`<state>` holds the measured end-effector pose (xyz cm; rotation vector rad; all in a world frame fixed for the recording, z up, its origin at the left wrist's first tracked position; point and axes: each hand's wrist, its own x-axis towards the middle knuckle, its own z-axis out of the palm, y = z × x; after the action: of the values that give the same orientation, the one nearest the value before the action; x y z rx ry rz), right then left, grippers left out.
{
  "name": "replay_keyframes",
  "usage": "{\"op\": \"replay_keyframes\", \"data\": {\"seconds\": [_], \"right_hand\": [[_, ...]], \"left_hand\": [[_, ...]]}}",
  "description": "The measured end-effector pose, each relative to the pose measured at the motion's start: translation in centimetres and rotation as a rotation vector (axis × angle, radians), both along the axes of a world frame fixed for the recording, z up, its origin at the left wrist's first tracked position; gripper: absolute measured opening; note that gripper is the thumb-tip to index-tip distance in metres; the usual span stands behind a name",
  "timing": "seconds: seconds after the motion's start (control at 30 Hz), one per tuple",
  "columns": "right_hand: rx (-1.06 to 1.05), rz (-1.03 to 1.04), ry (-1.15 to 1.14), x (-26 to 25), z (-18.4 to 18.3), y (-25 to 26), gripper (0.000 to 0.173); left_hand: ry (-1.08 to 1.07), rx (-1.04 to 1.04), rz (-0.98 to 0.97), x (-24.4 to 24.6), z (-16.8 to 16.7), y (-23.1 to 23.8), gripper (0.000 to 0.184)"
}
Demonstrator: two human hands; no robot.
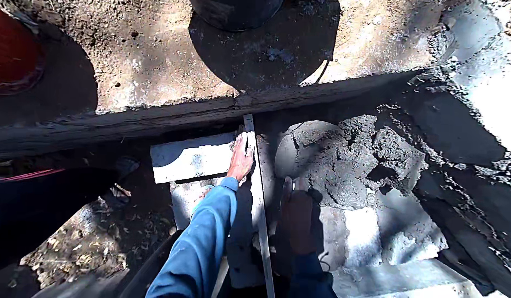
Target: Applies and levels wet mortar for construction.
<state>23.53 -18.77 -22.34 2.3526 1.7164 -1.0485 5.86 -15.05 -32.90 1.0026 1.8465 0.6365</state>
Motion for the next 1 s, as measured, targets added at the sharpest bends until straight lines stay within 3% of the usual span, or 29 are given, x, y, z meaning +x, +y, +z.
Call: {"op": "replay_keyframes", "data": {"seconds": [0.13,0.23,0.33,0.43,0.5,0.67,0.83,1.0], "right_hand": [[-0.083,-0.029,0.042,-2.6,-3.0,5.1,0.049],[-0.196,0.06,0.051,-2.7,-1.7,6.6,0.047],[0.122,0.075,0.022,-0.9,1.3,1.7,0.05],[0.385,-0.116,0.011,0.0,1.2,-1.9,0.045],[0.316,-0.154,-0.011,-0.7,-0.4,-0.5,0.044],[-0.09,-0.018,-0.02,-4.3,-3.2,5.4,0.047],[-0.165,0.075,-0.013,-3.0,-0.5,6.6,0.048],[-0.245,0.112,0.005,-4.3,-1.2,8.3,0.047]], "left_hand": [[0.031,0.055,-0.045,0.0,-0.4,0.3,0.057],[0.055,0.043,-0.084,-0.1,-0.3,-0.8,0.058],[0.067,0.038,-0.091,-0.2,-0.3,-0.2,0.059],[0.075,0.009,-0.102,0.0,-0.3,-0.2,0.059],[0.077,0.008,-0.107,0.1,-0.2,-0.4,0.059],[0.072,-0.002,-0.118,0.2,0.0,-1.1,0.059],[0.075,0.0,-0.128,-0.3,0.1,-0.4,0.06],[0.074,0.002,-0.124,0.0,-0.1,-0.3,0.06]]}}
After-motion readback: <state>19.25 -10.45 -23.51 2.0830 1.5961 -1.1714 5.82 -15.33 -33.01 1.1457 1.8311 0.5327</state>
